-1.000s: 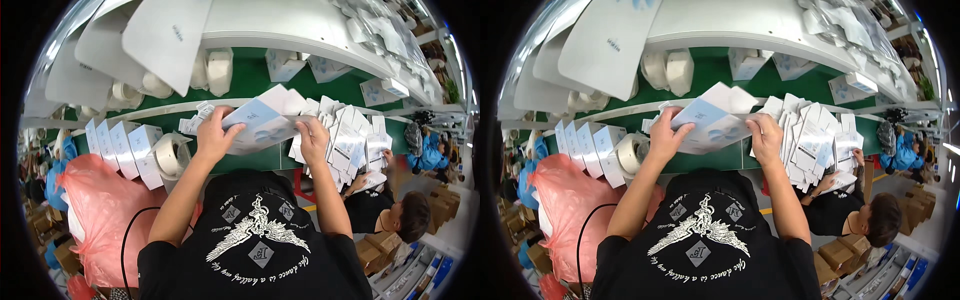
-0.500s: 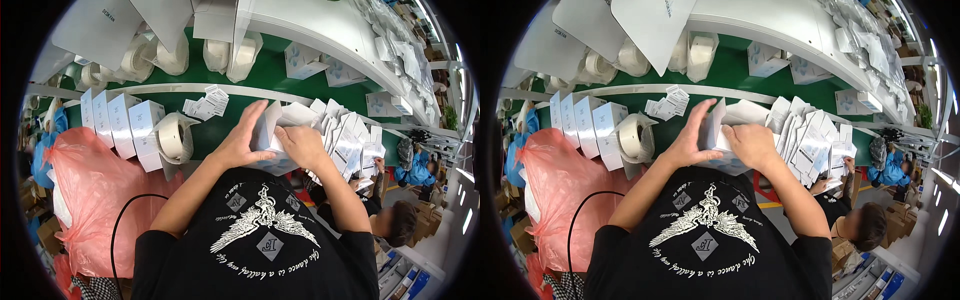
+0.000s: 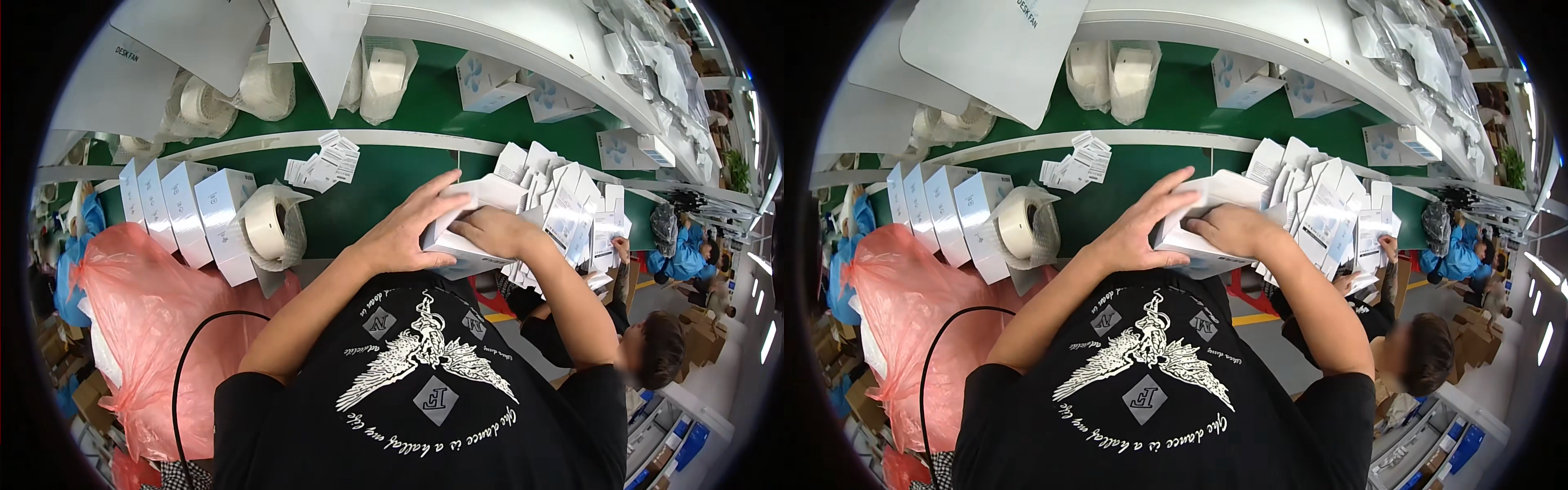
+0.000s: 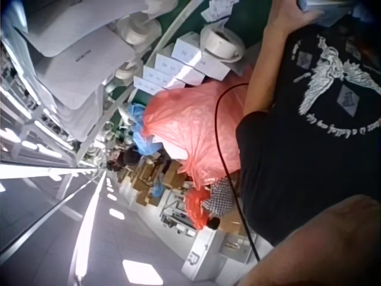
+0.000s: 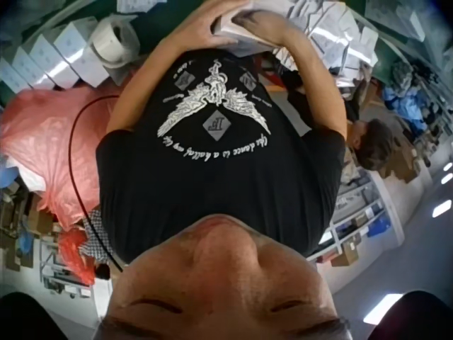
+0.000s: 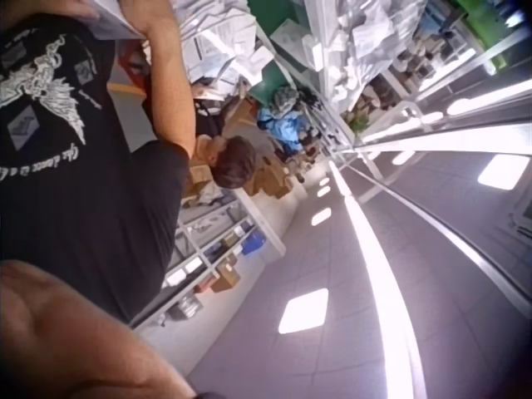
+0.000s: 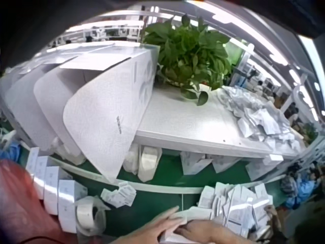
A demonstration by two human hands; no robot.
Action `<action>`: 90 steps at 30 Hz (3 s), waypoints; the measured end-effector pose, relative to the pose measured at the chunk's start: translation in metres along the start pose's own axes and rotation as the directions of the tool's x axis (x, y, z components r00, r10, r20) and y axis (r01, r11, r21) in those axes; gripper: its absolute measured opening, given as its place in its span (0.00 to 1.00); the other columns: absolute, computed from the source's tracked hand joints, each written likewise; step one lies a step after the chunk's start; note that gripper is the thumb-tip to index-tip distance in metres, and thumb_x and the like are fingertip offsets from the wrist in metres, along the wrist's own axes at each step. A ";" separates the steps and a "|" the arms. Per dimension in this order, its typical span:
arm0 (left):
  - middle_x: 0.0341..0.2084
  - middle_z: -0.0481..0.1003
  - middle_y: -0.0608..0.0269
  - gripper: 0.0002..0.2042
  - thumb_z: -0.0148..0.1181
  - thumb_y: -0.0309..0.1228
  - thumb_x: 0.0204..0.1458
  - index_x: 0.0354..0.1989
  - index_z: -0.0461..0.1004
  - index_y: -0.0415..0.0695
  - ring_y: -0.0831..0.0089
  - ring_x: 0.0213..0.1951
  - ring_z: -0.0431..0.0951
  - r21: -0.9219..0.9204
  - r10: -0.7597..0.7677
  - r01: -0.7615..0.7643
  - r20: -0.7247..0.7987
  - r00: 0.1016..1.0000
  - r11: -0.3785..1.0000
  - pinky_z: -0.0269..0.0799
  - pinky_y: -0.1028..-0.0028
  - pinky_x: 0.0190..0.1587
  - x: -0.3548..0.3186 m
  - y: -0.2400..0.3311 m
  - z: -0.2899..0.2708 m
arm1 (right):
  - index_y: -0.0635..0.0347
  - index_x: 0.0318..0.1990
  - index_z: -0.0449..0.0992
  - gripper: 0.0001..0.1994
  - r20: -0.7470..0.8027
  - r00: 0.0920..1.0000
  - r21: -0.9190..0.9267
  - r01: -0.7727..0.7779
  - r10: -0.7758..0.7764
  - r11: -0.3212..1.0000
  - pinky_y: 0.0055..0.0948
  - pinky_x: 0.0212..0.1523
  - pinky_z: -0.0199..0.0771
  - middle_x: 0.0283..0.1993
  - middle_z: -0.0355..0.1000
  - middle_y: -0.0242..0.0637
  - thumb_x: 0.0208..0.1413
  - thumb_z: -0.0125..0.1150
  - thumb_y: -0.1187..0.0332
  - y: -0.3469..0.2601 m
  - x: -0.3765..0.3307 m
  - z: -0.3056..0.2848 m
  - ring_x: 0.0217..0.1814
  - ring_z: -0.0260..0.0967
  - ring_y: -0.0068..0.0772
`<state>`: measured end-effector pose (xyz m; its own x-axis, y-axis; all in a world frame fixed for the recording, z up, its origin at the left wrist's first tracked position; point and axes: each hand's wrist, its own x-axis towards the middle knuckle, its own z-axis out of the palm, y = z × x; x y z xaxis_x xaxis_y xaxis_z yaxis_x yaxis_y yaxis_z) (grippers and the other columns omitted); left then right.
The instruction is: Packaging circular electronic components into retail boxes with instruction manuals and stickers.
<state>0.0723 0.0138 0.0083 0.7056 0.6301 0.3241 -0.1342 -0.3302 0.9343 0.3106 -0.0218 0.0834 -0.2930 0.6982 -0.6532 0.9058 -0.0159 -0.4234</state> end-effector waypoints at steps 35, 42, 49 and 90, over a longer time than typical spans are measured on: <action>0.67 0.70 0.44 0.33 0.69 0.37 0.58 0.71 0.66 0.41 0.41 0.65 0.72 0.620 -0.209 0.782 -0.758 0.618 0.063 0.69 0.49 0.65 -0.052 -0.210 -0.004 | 0.58 0.56 0.80 0.27 0.335 0.902 0.930 -0.271 0.272 -0.248 0.37 0.49 0.82 0.48 0.81 0.41 0.66 0.61 0.43 0.179 0.100 0.079 0.46 0.80 0.41; 0.61 0.76 0.45 0.31 0.72 0.32 0.55 0.67 0.70 0.42 0.46 0.59 0.78 0.353 -0.268 0.927 -0.887 0.375 0.128 0.75 0.56 0.58 -0.096 -0.215 -0.051 | 0.63 0.46 0.81 0.22 -0.291 0.910 0.262 -0.219 0.294 0.940 0.41 0.48 0.82 0.42 0.83 0.49 0.63 0.64 0.50 0.178 0.152 0.029 0.42 0.83 0.50; 0.26 0.84 0.56 0.11 0.73 0.31 0.56 0.41 0.83 0.37 0.58 0.27 0.82 0.159 -0.291 0.935 -0.922 0.256 0.317 0.78 0.62 0.38 -0.102 -0.209 -0.058 | 0.53 0.67 0.75 0.34 -0.732 0.676 0.192 0.083 0.087 0.978 0.44 0.67 0.71 0.65 0.77 0.45 0.62 0.60 0.39 0.050 0.278 -0.098 0.68 0.73 0.48; 0.69 0.70 0.59 0.27 0.65 0.23 0.49 0.61 0.78 0.51 0.52 0.72 0.64 0.678 0.032 -0.369 0.455 0.890 0.636 0.62 0.46 0.69 0.099 0.036 0.051 | 0.74 0.73 0.60 0.34 -0.621 -0.078 0.688 0.422 0.780 0.590 0.33 0.61 0.74 0.64 0.73 0.53 0.60 0.66 0.76 0.100 -0.159 0.138 0.60 0.75 0.38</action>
<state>0.1730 0.0286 0.0669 0.9401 0.2306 0.2511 0.1257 -0.9191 0.3735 0.4053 -0.2337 0.0585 0.9195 0.3771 0.1108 0.2004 -0.2073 -0.9575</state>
